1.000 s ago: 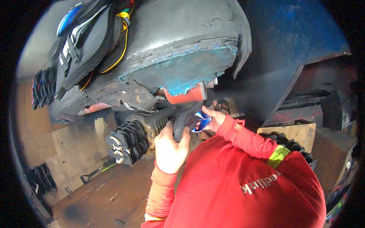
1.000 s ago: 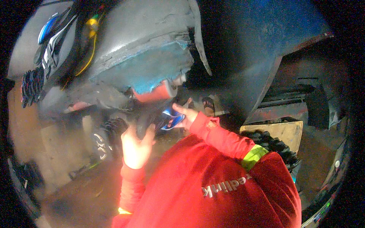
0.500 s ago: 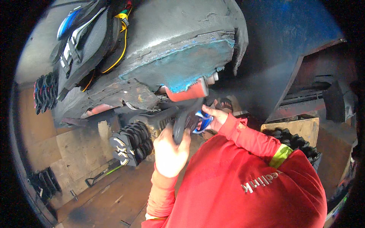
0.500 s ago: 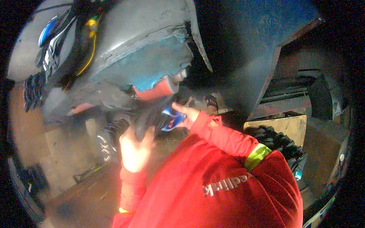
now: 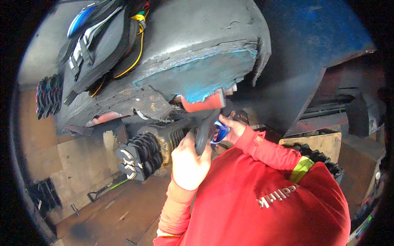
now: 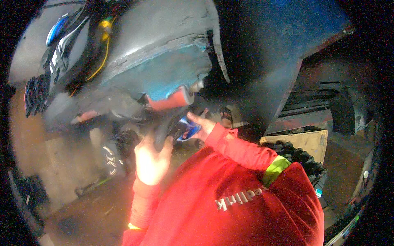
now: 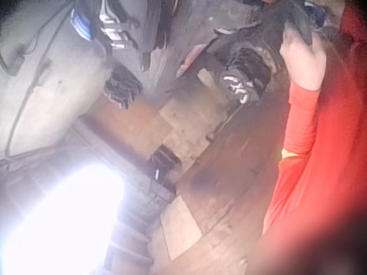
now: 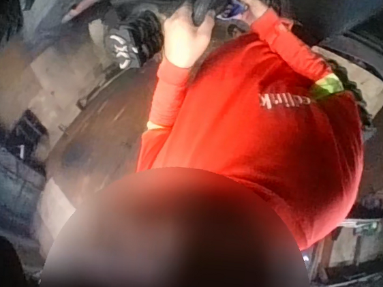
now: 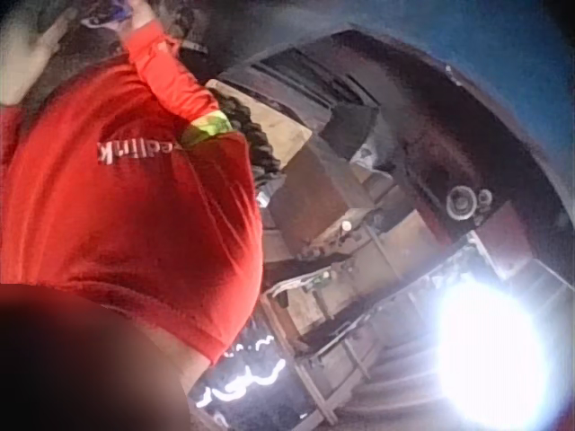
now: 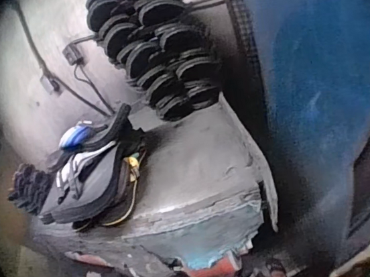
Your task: The person repeatedly presses the soles of sandals against a rotating grinding wheel to smooth or shape them. They handle several sandals one at a time, rotating each to grind different areas, then place finished sandals on a nearby surface.
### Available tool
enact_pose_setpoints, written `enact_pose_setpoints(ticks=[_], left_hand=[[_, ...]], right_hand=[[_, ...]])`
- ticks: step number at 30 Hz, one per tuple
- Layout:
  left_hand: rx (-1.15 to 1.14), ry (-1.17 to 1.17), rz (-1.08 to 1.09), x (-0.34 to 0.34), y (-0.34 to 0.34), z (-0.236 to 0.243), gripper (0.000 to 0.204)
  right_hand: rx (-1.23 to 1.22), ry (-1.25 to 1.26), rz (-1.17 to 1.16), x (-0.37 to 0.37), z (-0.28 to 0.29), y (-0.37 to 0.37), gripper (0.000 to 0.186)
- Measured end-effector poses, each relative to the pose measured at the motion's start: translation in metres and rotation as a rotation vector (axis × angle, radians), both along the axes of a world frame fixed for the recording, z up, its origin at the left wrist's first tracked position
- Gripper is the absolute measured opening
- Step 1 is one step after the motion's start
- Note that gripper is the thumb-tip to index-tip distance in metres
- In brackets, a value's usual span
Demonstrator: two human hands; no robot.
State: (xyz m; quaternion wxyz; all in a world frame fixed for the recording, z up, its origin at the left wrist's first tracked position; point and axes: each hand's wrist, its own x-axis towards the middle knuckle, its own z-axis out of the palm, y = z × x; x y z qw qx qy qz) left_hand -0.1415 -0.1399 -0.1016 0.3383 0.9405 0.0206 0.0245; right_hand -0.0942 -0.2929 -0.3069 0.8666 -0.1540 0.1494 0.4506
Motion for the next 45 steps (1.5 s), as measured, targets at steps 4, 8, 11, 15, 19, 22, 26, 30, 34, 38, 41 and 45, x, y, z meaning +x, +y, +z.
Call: enact_pose_setpoints(ticks=[4,8,11,15,19,22,26,30,34,38,41,45], left_hand=[[0.006,0.088,0.009,-0.016,-0.001,0.025,0.031],[-0.033,0.192,0.047,-0.036,-0.001,0.053,0.032],[-0.024,0.118,0.028,-0.036,-0.006,0.048,0.033],[-0.022,0.139,0.083,-0.015,-0.007,0.018,0.024],[-0.097,-0.020,0.073,-0.017,-0.006,0.010,0.019],[-0.080,-0.031,0.105,-0.030,-0.006,0.015,0.019],[-0.052,0.058,0.084,-0.046,-0.001,0.027,0.026],[-0.083,0.027,0.075,-0.060,-0.002,0.051,0.033],[-0.096,0.163,0.176,-0.036,-0.010,0.029,0.018],[-0.071,-0.004,0.130,-0.041,-0.008,0.010,0.019],[-0.081,-0.025,0.107,-0.074,-0.006,0.012,0.037],[-0.097,0.044,0.158,-0.103,-0.006,0.012,0.041]], right_hand=[[-0.013,0.000,-0.033,-0.011,0.017,0.000,0.030],[0.027,-0.076,-0.086,-0.026,0.041,-0.003,0.051],[-0.104,-0.055,-0.094,-0.023,0.038,-0.004,0.049],[0.054,-0.005,0.019,0.000,0.015,-0.003,0.043],[-0.006,-0.081,0.009,0.001,0.009,-0.003,0.043],[0.018,-0.122,-0.017,-0.005,0.020,-0.004,0.043],[0.014,-0.112,-0.075,-0.010,0.036,-0.005,0.058],[-0.099,-0.084,-0.126,-0.021,0.044,-0.003,0.064],[-0.066,0.010,-0.004,-0.005,0.037,-0.006,0.066],[-0.106,-0.060,-0.003,-0.002,0.030,-0.009,0.064],[-0.122,-0.134,-0.053,-0.016,0.032,-0.009,0.061],[-0.072,-0.220,-0.054,-0.022,0.037,-0.008,0.062]])
